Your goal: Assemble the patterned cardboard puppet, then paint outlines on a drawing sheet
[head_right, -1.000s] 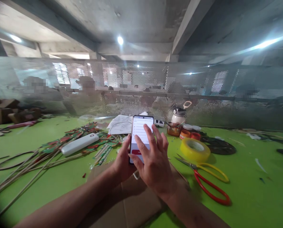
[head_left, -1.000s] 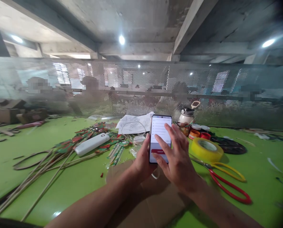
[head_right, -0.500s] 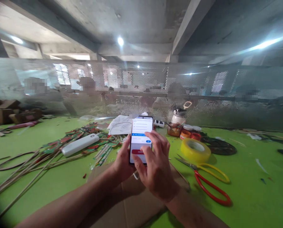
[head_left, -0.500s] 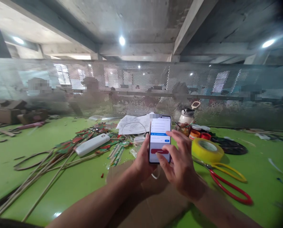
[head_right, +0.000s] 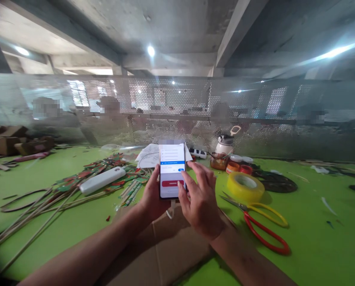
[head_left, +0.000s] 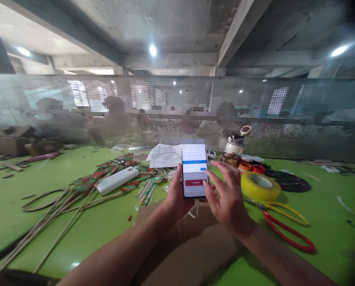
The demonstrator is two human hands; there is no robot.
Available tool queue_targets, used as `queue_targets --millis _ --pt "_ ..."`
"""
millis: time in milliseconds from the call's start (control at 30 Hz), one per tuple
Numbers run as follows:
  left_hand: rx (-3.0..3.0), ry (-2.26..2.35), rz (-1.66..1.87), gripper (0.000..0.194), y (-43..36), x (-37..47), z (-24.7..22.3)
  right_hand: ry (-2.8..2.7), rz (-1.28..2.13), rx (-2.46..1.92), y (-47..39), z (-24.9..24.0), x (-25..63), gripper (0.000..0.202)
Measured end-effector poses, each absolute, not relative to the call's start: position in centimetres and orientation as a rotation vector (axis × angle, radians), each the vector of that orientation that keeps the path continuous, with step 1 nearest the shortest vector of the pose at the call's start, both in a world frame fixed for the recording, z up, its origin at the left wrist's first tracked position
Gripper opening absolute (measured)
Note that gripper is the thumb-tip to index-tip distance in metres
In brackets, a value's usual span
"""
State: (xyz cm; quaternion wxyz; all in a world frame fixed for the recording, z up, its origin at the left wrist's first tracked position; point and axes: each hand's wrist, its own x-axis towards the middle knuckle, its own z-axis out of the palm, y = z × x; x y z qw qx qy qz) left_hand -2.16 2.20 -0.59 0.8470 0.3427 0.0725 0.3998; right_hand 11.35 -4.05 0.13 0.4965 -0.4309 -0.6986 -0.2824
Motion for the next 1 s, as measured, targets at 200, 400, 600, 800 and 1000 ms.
queue_targets --millis 200,400,600,800,1000 --pt "0.704 0.147 0.853 0.061 2.07 -2.03 -0.38 -1.704 -0.727 -1.050 -3.52 -0.14 11.34 0.032" --pt "0.733 0.149 0.834 0.063 2.25 -2.22 -0.56 -1.705 -0.674 -1.057 -3.71 0.03 11.28 0.030" --pt "0.751 0.185 0.818 0.068 2.50 -2.30 -0.78 -1.612 -0.566 -1.056 -4.24 0.52 11.26 0.013" --pt "0.765 0.171 0.829 0.065 2.28 -2.32 -0.54 -1.559 -0.445 -1.045 -3.92 0.36 11.42 0.003" --pt "0.818 0.106 0.766 0.075 2.56 -2.42 -0.79 -1.453 -0.161 -1.055 -3.27 -0.26 11.71 0.010"
